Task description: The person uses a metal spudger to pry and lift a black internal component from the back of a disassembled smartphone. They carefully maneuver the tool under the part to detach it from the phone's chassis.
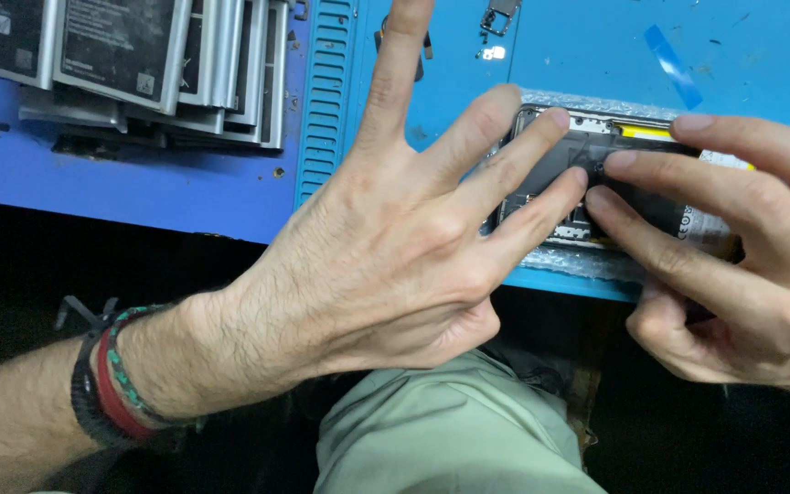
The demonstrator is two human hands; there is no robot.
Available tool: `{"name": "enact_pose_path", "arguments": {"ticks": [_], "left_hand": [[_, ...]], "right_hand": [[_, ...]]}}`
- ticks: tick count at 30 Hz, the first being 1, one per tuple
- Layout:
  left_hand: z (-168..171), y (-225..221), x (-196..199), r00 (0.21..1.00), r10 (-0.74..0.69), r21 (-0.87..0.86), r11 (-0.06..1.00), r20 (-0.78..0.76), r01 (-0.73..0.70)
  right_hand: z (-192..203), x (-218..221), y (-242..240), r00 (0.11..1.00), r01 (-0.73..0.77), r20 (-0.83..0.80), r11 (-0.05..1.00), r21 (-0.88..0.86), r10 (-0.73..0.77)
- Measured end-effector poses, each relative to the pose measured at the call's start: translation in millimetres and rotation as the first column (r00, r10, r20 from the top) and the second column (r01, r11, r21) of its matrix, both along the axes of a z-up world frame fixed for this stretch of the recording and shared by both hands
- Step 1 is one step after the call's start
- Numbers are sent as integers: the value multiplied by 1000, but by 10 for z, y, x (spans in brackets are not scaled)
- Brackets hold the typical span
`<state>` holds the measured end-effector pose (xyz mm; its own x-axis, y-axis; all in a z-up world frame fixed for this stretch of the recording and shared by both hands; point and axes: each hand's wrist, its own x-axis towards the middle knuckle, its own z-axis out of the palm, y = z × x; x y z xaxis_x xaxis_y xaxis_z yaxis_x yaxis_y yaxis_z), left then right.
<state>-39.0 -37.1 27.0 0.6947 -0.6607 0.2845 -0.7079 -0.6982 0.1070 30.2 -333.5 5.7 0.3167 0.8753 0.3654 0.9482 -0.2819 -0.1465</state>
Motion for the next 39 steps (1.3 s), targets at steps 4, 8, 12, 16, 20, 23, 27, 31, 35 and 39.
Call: {"name": "enact_pose_path", "arguments": {"ticks": [4,8,12,16,20,23,27,31,35,39], "left_hand": [[-9,6,22,1000,-1,-93,996,-31,-2],[-55,90,107,999,-32,-90,996,-34,29],[-89,178,178,994,-65,-75,995,-89,58],[-125,197,189,997,-66,-76,995,-42,63],[-122,185,181,998,-57,-88,995,-39,53],[-120,179,177,998,-53,-87,995,-19,51],[-128,190,164,999,-49,-48,998,14,49],[-127,192,167,999,-50,-73,996,19,52],[-129,200,176,997,-48,-49,997,57,51],[-149,221,185,996,-67,-71,995,59,72]], "right_hand": [[13,20,-88,999,7,44,994,-106,-2],[68,13,-104,999,-32,38,987,-160,38],[115,10,-51,992,-43,106,976,-214,67],[126,22,9,990,-88,94,975,-202,109],[33,13,23,979,-128,141,983,-130,146],[-17,-33,-7,933,-211,276,972,-101,231],[21,14,3,871,-288,365,944,-161,328],[-15,33,21,872,-307,363,945,-117,328],[-20,8,43,881,-301,351,948,-102,318],[-59,-84,37,934,-191,292,979,-78,205]]}}
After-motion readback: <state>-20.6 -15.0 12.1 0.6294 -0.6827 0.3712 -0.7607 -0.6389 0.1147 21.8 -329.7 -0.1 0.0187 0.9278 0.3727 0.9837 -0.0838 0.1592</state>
